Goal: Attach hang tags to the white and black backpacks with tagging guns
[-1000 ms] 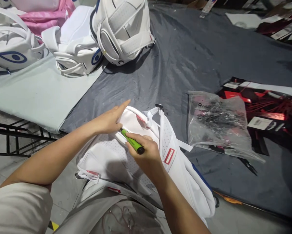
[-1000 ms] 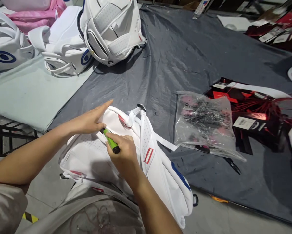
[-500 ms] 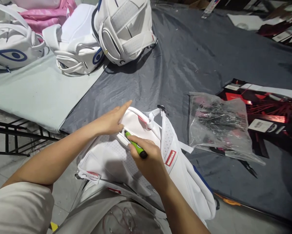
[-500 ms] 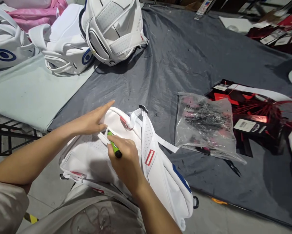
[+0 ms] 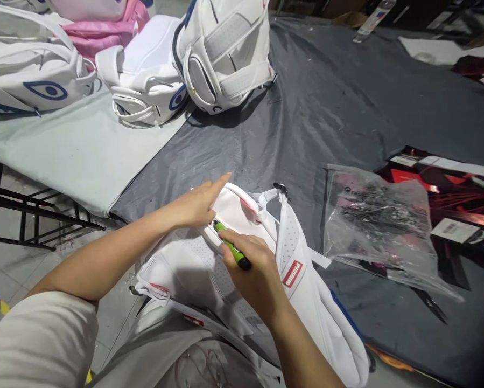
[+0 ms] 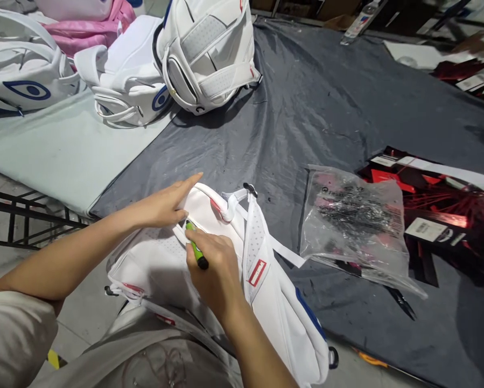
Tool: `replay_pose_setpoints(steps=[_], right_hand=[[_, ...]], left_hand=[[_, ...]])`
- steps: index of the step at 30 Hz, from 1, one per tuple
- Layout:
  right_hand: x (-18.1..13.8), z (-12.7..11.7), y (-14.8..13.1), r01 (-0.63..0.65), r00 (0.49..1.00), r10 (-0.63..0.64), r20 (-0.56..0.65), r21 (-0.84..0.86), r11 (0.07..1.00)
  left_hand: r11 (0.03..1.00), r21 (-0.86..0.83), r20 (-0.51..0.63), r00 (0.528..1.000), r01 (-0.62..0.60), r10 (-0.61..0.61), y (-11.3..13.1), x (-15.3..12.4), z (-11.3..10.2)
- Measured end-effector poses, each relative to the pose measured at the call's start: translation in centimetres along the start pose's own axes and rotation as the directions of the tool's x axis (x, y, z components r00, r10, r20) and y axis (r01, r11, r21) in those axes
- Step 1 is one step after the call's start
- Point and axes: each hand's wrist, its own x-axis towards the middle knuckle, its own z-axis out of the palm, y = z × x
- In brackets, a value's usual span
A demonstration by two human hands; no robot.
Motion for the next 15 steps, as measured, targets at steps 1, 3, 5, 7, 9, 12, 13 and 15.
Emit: replay_pose_setpoints(steps=[1,3,5,7,9,12,13,15], right_hand=[[0.0,0.0,-0.1,0.015,1.000,-0.015,0.006,0.003,1.000],[-0.1,0.0,-0.4,0.035,0.999,-0.034,0.030,-0.022,0.999],[-0.2,-0.1,-0.6,0.025,0.999,-0.021,0.032,-0.122,0.992],[-0.3,-0.1,-0.8,0.015,1.000,-0.013,0.013,-0.190,0.982],[-0.4,0.0,-0.9,0.019,1.000,-0.019,0.005,-0.142,0.990],[-0.4,0.4,-1.1,0.023,1.000,-0.023,-0.004,-0.091,0.996],[-0.4,0.5,-1.2,0.014,1.000,-0.017,-0.021,-0.120,0.993],[-0.3,0.7,-1.3,0.008,0.999,-0.016,-0.051,-0.157,0.987]], left_hand=[[1.000,0.001,-0.004,1.000,0.000,0.000,-0.1,0.0,0.0],[1.000,0.008,-0.014,1.000,-0.003,0.003,-0.2,0.0,0.1],[1.000,0.021,-0.017,1.000,-0.010,0.011,-0.2,0.0,0.1],[1.000,0.031,-0.011,1.000,-0.002,0.003,-0.2,0.0,0.1],[0.999,0.038,-0.010,1.000,0.014,-0.013,-0.1,0.0,0.1],[0.999,0.040,-0.022,1.000,0.014,-0.013,-0.1,0.0,0.2],[0.999,0.040,-0.023,1.000,0.009,-0.008,-0.1,-0.1,0.2],[0.999,0.038,-0.023,1.000,0.006,-0.005,-0.2,0.0,0.2]])
